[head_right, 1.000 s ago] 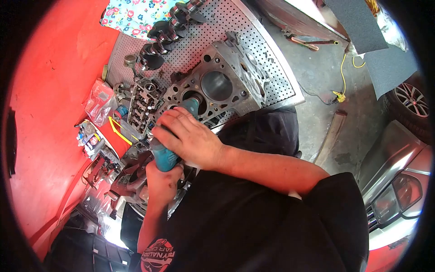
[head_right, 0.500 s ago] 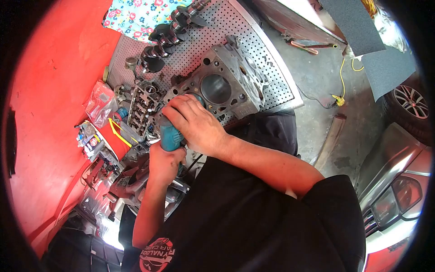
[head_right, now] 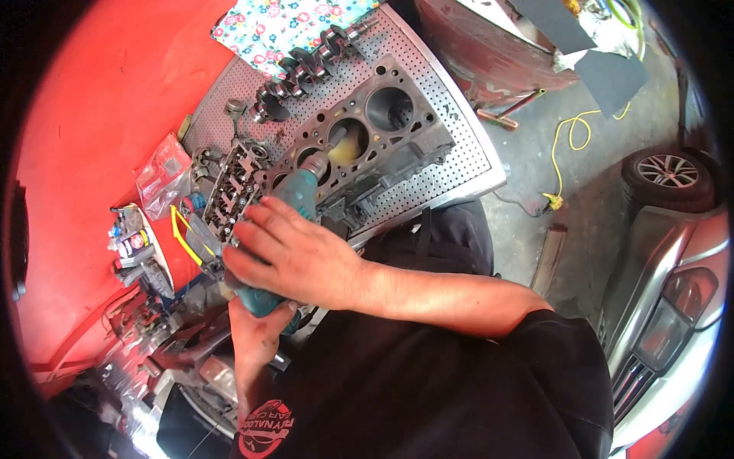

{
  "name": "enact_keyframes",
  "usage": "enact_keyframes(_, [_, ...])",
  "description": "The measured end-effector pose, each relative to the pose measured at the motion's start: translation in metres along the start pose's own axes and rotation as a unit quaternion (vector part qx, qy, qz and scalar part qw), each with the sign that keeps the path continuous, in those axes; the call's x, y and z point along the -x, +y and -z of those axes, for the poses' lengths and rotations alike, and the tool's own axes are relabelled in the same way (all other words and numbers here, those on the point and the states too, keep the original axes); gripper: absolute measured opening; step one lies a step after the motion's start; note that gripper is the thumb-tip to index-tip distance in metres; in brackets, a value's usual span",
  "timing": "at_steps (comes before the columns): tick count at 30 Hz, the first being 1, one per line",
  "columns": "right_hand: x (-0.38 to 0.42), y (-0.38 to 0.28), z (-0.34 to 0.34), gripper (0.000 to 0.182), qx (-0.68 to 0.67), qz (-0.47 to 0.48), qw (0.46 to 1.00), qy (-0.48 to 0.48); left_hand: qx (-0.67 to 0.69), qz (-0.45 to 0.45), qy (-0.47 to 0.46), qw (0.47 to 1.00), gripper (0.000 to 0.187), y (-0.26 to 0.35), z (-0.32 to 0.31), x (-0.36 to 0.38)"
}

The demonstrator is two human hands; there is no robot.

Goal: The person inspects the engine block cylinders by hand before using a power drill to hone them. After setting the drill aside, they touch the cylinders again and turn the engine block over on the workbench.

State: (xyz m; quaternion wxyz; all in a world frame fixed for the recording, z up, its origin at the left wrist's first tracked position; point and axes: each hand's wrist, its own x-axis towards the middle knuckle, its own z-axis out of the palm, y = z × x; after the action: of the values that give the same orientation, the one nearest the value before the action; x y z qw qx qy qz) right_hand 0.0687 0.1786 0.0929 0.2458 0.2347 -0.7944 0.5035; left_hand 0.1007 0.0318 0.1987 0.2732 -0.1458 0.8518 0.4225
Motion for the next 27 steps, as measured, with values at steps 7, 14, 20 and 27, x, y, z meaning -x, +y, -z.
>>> enact_keyframes(7, [0.018, -0.067, -0.074, 0.043, 0.065, 0.176, 0.979, -0.072, 0.167, -0.012, -0.162, 0.972, 0.078, -0.133, 0.055, 0.049])
enact_keyframes(14, [0.037, -0.101, -0.152, 0.041, 0.069, 0.295, 0.944, -0.131, 0.628, -0.089, -0.108, 0.765, 0.084, -0.295, 0.099, 0.013])
enact_keyframes(20, [0.053, -0.107, -0.196, 0.04, 0.104, 0.376, 0.911, -0.133, 0.536, -0.089, -0.152, 0.825, 0.083, -0.327, 0.122, -0.01])
enact_keyframes(27, [0.091, -0.101, -0.204, 0.04, 0.128, 0.35, 0.894, -0.249, 0.644, 0.002, -0.197, 0.739, 0.061, -0.358, 0.088, -0.024])
